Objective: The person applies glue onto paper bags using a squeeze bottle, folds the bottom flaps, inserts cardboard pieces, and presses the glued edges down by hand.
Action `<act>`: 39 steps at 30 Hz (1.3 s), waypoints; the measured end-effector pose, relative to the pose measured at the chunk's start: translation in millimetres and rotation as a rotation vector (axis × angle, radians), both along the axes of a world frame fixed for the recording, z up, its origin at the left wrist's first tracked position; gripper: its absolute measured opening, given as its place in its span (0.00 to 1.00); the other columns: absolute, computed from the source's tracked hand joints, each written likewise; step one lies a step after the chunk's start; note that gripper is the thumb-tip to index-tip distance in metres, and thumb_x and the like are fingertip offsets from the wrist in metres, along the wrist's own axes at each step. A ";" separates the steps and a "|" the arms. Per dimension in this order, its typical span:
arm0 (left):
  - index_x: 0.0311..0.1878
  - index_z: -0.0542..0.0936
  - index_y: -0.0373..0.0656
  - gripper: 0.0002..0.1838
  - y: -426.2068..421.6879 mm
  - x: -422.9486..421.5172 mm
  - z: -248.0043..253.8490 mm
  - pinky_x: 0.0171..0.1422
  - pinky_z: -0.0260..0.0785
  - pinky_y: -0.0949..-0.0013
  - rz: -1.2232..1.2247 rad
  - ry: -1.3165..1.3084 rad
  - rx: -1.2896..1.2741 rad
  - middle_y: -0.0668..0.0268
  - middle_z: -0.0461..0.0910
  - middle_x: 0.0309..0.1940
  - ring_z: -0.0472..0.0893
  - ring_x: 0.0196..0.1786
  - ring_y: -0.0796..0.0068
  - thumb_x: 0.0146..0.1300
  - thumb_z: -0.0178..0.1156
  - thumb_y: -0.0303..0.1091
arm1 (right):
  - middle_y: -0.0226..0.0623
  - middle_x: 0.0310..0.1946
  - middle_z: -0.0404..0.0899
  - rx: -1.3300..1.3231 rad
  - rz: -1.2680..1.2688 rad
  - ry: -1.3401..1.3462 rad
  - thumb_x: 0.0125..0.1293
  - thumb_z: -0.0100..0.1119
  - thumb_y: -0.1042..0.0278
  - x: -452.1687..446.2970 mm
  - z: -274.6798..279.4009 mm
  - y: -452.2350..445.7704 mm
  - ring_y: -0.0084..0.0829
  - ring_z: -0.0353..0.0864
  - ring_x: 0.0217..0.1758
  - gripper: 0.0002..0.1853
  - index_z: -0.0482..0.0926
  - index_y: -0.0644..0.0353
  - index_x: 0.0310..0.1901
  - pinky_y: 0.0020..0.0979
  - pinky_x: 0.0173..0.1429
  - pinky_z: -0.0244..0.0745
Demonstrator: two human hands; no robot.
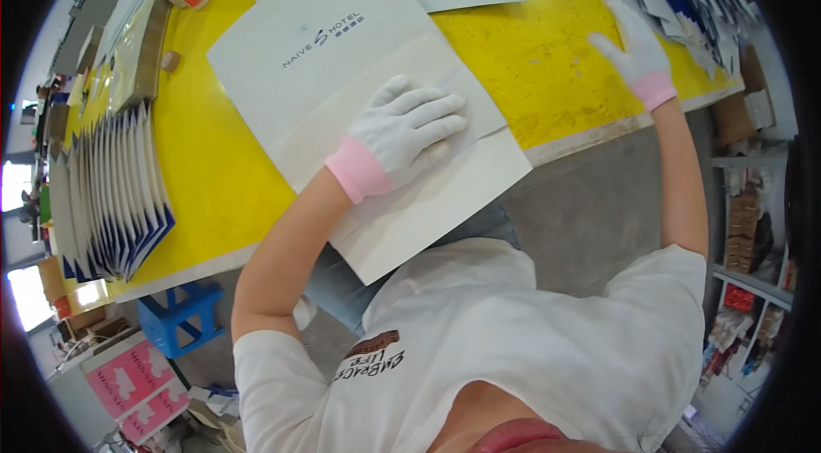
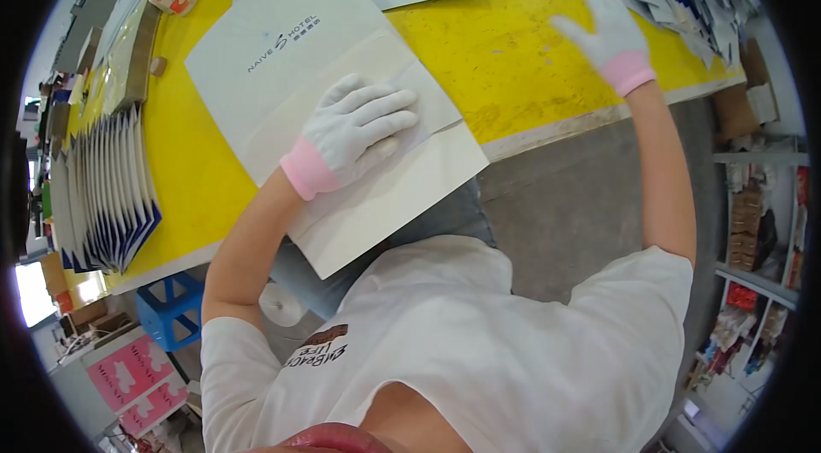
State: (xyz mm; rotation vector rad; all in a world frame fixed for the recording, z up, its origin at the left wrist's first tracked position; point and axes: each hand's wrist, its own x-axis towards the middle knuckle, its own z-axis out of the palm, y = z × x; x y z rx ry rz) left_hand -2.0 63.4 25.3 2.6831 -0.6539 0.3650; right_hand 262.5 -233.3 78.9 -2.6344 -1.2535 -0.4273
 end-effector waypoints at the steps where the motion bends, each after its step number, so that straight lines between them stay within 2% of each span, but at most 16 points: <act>1: 0.58 0.77 0.51 0.19 -2.0 -1.5 -1.4 0.73 0.55 0.51 0.015 -0.026 0.028 0.68 0.73 0.64 0.71 0.67 0.66 0.63 0.59 0.36 | 0.49 0.62 0.72 0.050 0.118 -0.003 0.63 0.64 0.53 -31.3 -0.3 24.7 0.49 0.72 0.63 0.35 0.66 0.59 0.68 0.37 0.67 0.67; 3: 0.58 0.77 0.51 0.19 -7.8 -2.2 -0.2 0.73 0.55 0.51 0.039 -0.091 0.073 0.68 0.74 0.63 0.71 0.66 0.67 0.62 0.59 0.36 | 0.49 0.63 0.70 0.209 0.348 0.523 0.60 0.67 0.58 -87.9 -3.8 75.1 0.49 0.70 0.65 0.39 0.63 0.59 0.70 0.37 0.69 0.66; 6: 0.56 0.78 0.51 0.18 -9.4 -14.8 10.5 0.73 0.56 0.51 0.094 -0.198 0.095 0.66 0.76 0.61 0.73 0.65 0.66 0.61 0.60 0.35 | 0.47 0.67 0.66 -0.018 0.349 0.471 0.56 0.69 0.58 -103.3 -43.4 115.0 0.48 0.67 0.67 0.44 0.58 0.57 0.73 0.38 0.70 0.66; 8: 0.52 0.80 0.51 0.16 -14.7 -35.3 44.9 0.72 0.58 0.50 0.148 -0.273 0.064 0.65 0.78 0.59 0.74 0.63 0.64 0.61 0.60 0.35 | 0.47 0.68 0.64 0.007 0.353 0.469 0.54 0.71 0.58 -98.7 -45.0 120.5 0.49 0.65 0.68 0.48 0.55 0.56 0.73 0.38 0.71 0.65; 10: 0.55 0.80 0.48 0.21 -0.8 -78.7 84.4 0.73 0.57 0.52 0.344 -0.249 0.133 0.60 0.78 0.59 0.74 0.64 0.58 0.56 0.62 0.29 | 0.46 0.68 0.63 0.002 0.356 0.451 0.52 0.73 0.59 -97.7 -48.6 117.0 0.49 0.64 0.69 0.50 0.54 0.56 0.74 0.38 0.71 0.65; 11: 0.57 0.79 0.46 0.24 13.9 -98.5 83.9 0.74 0.57 0.52 0.450 -0.338 -0.077 0.57 0.76 0.60 0.72 0.65 0.55 0.53 0.63 0.27 | 0.46 0.68 0.63 0.000 0.364 0.415 0.51 0.73 0.60 -95.8 -47.1 117.4 0.48 0.63 0.69 0.50 0.55 0.56 0.74 0.39 0.71 0.65; 13: 0.61 0.75 0.42 0.29 36.2 -131.3 79.5 0.74 0.57 0.52 0.599 -0.301 -0.274 0.52 0.73 0.64 0.69 0.68 0.52 0.51 0.64 0.25 | 0.45 0.68 0.62 -0.011 0.382 0.374 0.48 0.75 0.61 -97.1 -40.2 124.4 0.48 0.62 0.70 0.52 0.55 0.55 0.74 0.39 0.71 0.65; 15: 0.65 0.71 0.39 0.33 48.0 -153.4 58.5 0.76 0.55 0.53 0.669 -0.045 -0.269 0.50 0.68 0.68 0.66 0.72 0.53 0.52 0.65 0.27 | 0.44 0.68 0.62 -0.041 0.385 0.358 0.46 0.76 0.63 -101.1 -29.9 126.5 0.47 0.61 0.71 0.54 0.55 0.55 0.74 0.38 0.72 0.64; 16: 0.68 0.67 0.37 0.39 39.0 -152.4 48.4 0.77 0.54 0.54 0.721 0.065 -0.133 0.50 0.63 0.71 0.63 0.73 0.51 0.49 0.68 0.29 | 0.44 0.68 0.62 -0.054 0.436 0.328 0.45 0.77 0.63 -99.3 -27.7 130.4 0.47 0.61 0.71 0.54 0.55 0.55 0.74 0.38 0.72 0.64; 19: 0.71 0.63 0.37 0.46 36.1 -142.1 14.5 0.77 0.54 0.55 0.806 0.132 -0.144 0.50 0.60 0.73 0.61 0.74 0.49 0.46 0.71 0.30 | 0.43 0.68 0.63 -0.161 0.579 0.226 0.42 0.78 0.65 -90.8 -20.8 146.1 0.47 0.61 0.71 0.56 0.55 0.55 0.74 0.38 0.71 0.65; 21: 0.73 0.59 0.36 0.51 45.8 -129.6 11.9 0.76 0.55 0.56 0.825 0.197 -0.145 0.49 0.61 0.71 0.61 0.73 0.48 0.45 0.73 0.34 | 0.44 0.67 0.63 -0.275 0.643 0.141 0.40 0.79 0.65 -86.0 -12.9 160.1 0.47 0.62 0.70 0.57 0.55 0.56 0.73 0.38 0.71 0.65; 23: 0.73 0.58 0.36 0.52 50.7 -118.9 20.4 0.75 0.56 0.55 0.832 0.255 -0.090 0.49 0.63 0.70 0.62 0.72 0.49 0.44 0.74 0.39 | 0.44 0.67 0.64 -0.360 0.633 0.210 0.39 0.80 0.64 -83.8 -8.5 172.5 0.47 0.64 0.69 0.58 0.54 0.57 0.73 0.38 0.70 0.65; 30: 0.66 0.66 0.41 0.47 64.0 -83.0 53.1 0.69 0.62 0.57 0.853 0.562 0.002 0.54 0.71 0.57 0.68 0.64 0.52 0.40 0.75 0.42 | 0.44 0.64 0.65 -0.488 0.498 0.495 0.35 0.82 0.65 -76.0 -1.5 188.0 0.48 0.64 0.69 0.60 0.55 0.56 0.73 0.38 0.70 0.66; 33: 0.63 0.69 0.42 0.43 61.9 -80.0 56.0 0.68 0.63 0.59 0.829 0.512 0.081 0.54 0.71 0.54 0.69 0.63 0.52 0.40 0.75 0.41 | 0.45 0.64 0.66 -0.458 0.577 0.354 0.39 0.80 0.58 -74.1 -5.2 189.1 0.47 0.67 0.67 0.57 0.56 0.57 0.72 0.37 0.69 0.67; 35: 0.61 0.70 0.43 0.41 55.0 -82.5 53.8 0.68 0.63 0.59 0.828 0.411 0.159 0.55 0.71 0.54 0.70 0.61 0.52 0.40 0.75 0.39 | 0.45 0.63 0.67 -0.436 0.640 0.311 0.39 0.80 0.58 -73.9 -5.8 190.4 0.47 0.68 0.66 0.56 0.58 0.57 0.71 0.37 0.69 0.67; 39: 0.60 0.70 0.41 0.40 47.0 -85.6 64.1 0.64 0.67 0.58 0.863 0.462 0.030 0.52 0.75 0.53 0.75 0.57 0.50 0.40 0.74 0.36 | 0.44 0.57 0.72 -0.395 0.659 0.270 0.39 0.80 0.59 -75.3 -1.2 190.3 0.46 0.70 0.64 0.51 0.63 0.57 0.67 0.38 0.68 0.67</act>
